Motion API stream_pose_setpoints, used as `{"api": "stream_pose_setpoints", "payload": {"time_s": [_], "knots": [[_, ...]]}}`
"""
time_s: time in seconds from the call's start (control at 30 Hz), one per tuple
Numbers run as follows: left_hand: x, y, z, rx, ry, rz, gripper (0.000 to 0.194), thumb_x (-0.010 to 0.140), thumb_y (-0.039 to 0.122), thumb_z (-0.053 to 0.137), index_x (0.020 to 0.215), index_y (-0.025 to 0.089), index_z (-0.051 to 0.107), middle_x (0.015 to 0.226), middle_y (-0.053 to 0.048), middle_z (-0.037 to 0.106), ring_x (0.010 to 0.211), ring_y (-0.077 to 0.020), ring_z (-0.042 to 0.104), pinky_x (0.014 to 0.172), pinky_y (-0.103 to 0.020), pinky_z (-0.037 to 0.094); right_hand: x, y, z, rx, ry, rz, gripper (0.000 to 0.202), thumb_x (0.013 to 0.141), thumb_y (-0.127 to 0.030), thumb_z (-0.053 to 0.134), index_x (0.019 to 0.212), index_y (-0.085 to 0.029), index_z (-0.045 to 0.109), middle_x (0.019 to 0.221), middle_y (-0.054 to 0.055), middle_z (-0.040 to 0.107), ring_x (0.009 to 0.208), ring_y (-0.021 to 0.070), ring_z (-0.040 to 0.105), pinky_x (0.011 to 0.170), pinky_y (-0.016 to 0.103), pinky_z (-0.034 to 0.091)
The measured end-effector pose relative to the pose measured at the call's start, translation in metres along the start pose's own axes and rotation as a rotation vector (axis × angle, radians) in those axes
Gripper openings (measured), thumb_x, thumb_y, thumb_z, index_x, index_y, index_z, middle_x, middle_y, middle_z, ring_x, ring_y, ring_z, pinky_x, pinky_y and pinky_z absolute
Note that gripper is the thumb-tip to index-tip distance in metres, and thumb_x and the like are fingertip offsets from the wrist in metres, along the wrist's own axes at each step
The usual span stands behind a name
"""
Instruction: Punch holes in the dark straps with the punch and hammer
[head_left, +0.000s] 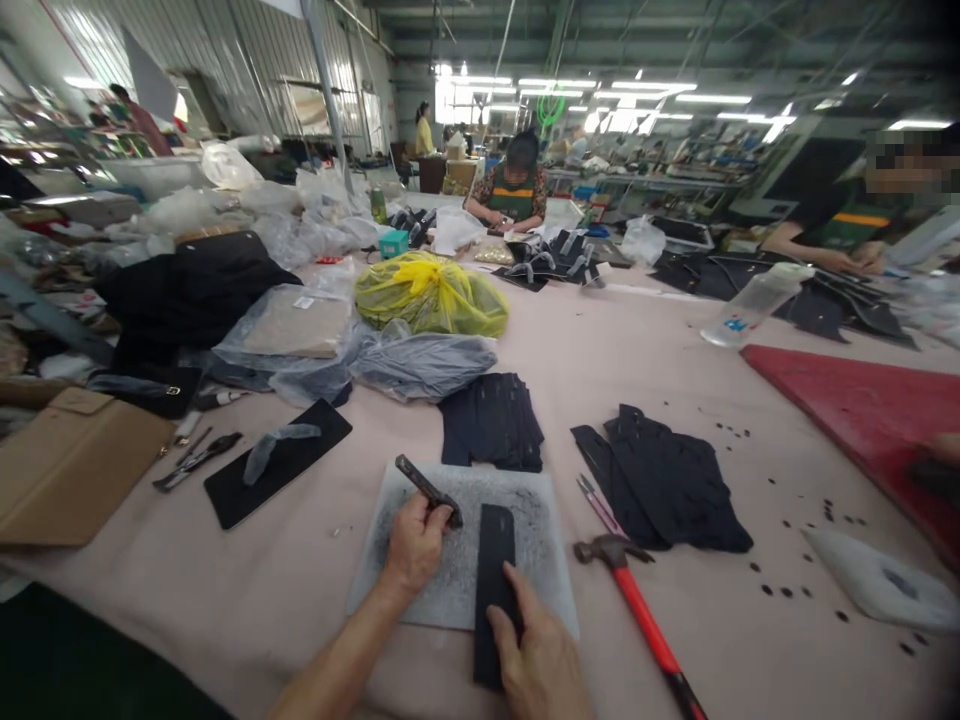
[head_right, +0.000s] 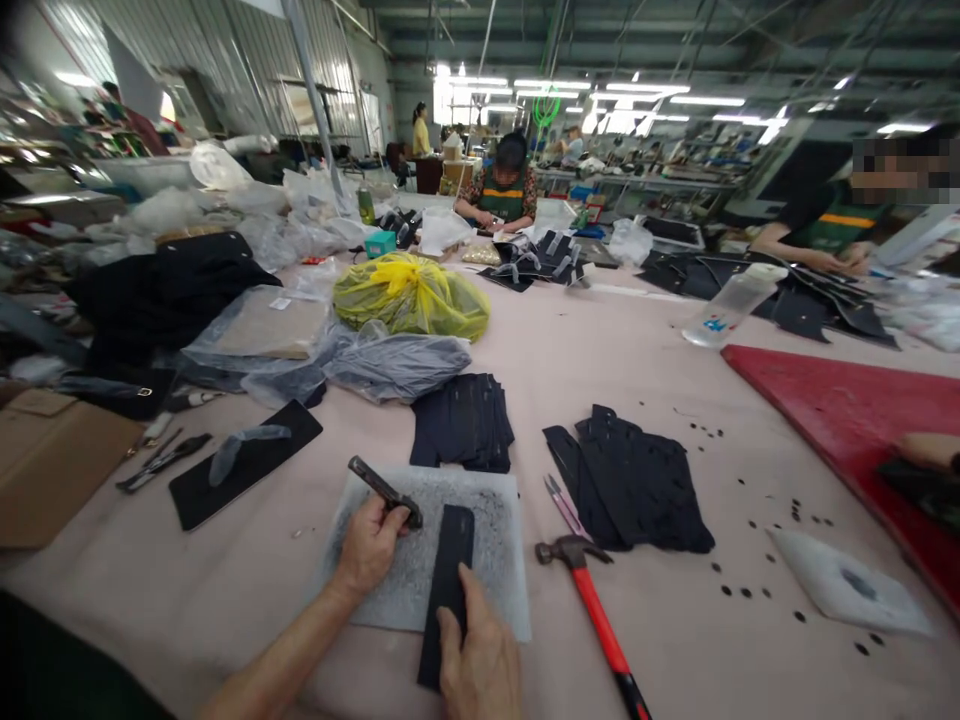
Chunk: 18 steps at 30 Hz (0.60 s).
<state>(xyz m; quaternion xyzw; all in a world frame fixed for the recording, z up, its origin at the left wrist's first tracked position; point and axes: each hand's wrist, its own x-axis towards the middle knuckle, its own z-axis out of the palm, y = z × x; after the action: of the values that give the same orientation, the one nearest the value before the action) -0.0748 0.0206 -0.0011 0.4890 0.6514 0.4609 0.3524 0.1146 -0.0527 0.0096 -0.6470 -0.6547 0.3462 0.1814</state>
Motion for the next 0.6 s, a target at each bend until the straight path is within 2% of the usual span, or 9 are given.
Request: {"api": "stream_pose_setpoints", "payload": {"time_s": [0.07, 0.13, 0.23, 0.33, 0.43, 0.5, 0.6], "knots": [[0.000, 0.000, 0.000, 0.016, 0.001, -0.005, 0.018, 0.084, 0.034, 0.053, 0.081, 0.018, 0.060, 0.068, -0.002, 0.068, 0.059, -0.0193, 0.065, 0.059, -0.027, 0.049, 0.001, -0.002, -0.002, -0.083, -0.040, -0.019, 0.051, 0.091, -0.031, 0.041, 0.139, -0.016, 0.048, 0.119, 0.012, 0.066, 0.106, 0.0268, 0.064, 0.086, 0.035, 0.049], [0.000, 0.001, 0.000, 0.032, 0.001, -0.011, 0.018, 0.085, 0.034, 0.053, 0.081, 0.018, 0.060, 0.067, -0.002, 0.068, 0.059, -0.0195, 0.066, 0.059, -0.028, 0.049, 0.004, -0.005, -0.009, -0.183, -0.098, -0.037, 0.050, 0.092, -0.031, 0.042, 0.141, -0.018, 0.046, 0.103, 0.010, 0.072, 0.092, 0.0273, 0.068, 0.077, 0.036, 0.051], [0.000, 0.004, -0.001, 0.037, -0.001, -0.012, 0.019, 0.085, 0.034, 0.053, 0.081, 0.017, 0.060, 0.067, -0.002, 0.068, 0.060, -0.0195, 0.066, 0.059, -0.028, 0.049, 0.008, -0.009, -0.021, -0.360, -0.070, -0.100, 0.047, 0.093, -0.038, 0.046, 0.136, -0.020, 0.051, 0.093, 0.010, 0.072, 0.081, 0.0295, 0.068, 0.070, 0.039, 0.050], [0.000, 0.007, -0.001, 0.031, 0.002, -0.012, 0.018, 0.084, 0.033, 0.053, 0.081, 0.017, 0.060, 0.067, -0.002, 0.067, 0.059, -0.0193, 0.066, 0.059, -0.028, 0.049, 0.014, -0.009, -0.027, -0.474, 0.101, -0.246, 0.043, 0.090, -0.041, 0.053, 0.128, -0.022, 0.058, 0.110, 0.013, 0.067, 0.096, 0.0320, 0.063, 0.082, 0.046, 0.047], [0.000, 0.007, -0.001, 0.010, 0.005, -0.018, 0.017, 0.083, 0.033, 0.054, 0.081, 0.017, 0.060, 0.067, -0.002, 0.068, 0.058, -0.0189, 0.066, 0.058, -0.027, 0.050, 0.022, -0.004, -0.024, -0.514, 0.241, -0.384, 0.047, 0.085, -0.036, 0.058, 0.130, -0.021, 0.056, 0.132, 0.014, 0.056, 0.121, 0.0365, 0.049, 0.103, 0.057, 0.032], [-0.001, 0.005, -0.001, -0.007, 0.008, -0.016, 0.018, 0.083, 0.033, 0.055, 0.080, 0.016, 0.061, 0.067, -0.002, 0.068, 0.059, -0.0188, 0.066, 0.058, -0.027, 0.051, 0.026, 0.002, -0.017, -0.527, 0.261, -0.416, 0.051, 0.085, -0.034, 0.056, 0.134, -0.019, 0.052, 0.141, 0.012, 0.050, 0.130, 0.0377, 0.040, 0.107, 0.062, 0.023], [-0.002, 0.007, -0.001, -0.037, 0.006, 0.008, 0.020, 0.082, 0.034, 0.057, 0.085, 0.015, 0.064, 0.071, -0.003, 0.069, 0.063, -0.0194, 0.066, 0.061, -0.028, 0.052, 0.028, 0.007, -0.005, -0.533, 0.266, -0.418, 0.054, 0.087, -0.033, 0.052, 0.139, -0.017, 0.047, 0.146, 0.012, 0.044, 0.135, 0.0374, 0.033, 0.109, 0.064, 0.017]]}}
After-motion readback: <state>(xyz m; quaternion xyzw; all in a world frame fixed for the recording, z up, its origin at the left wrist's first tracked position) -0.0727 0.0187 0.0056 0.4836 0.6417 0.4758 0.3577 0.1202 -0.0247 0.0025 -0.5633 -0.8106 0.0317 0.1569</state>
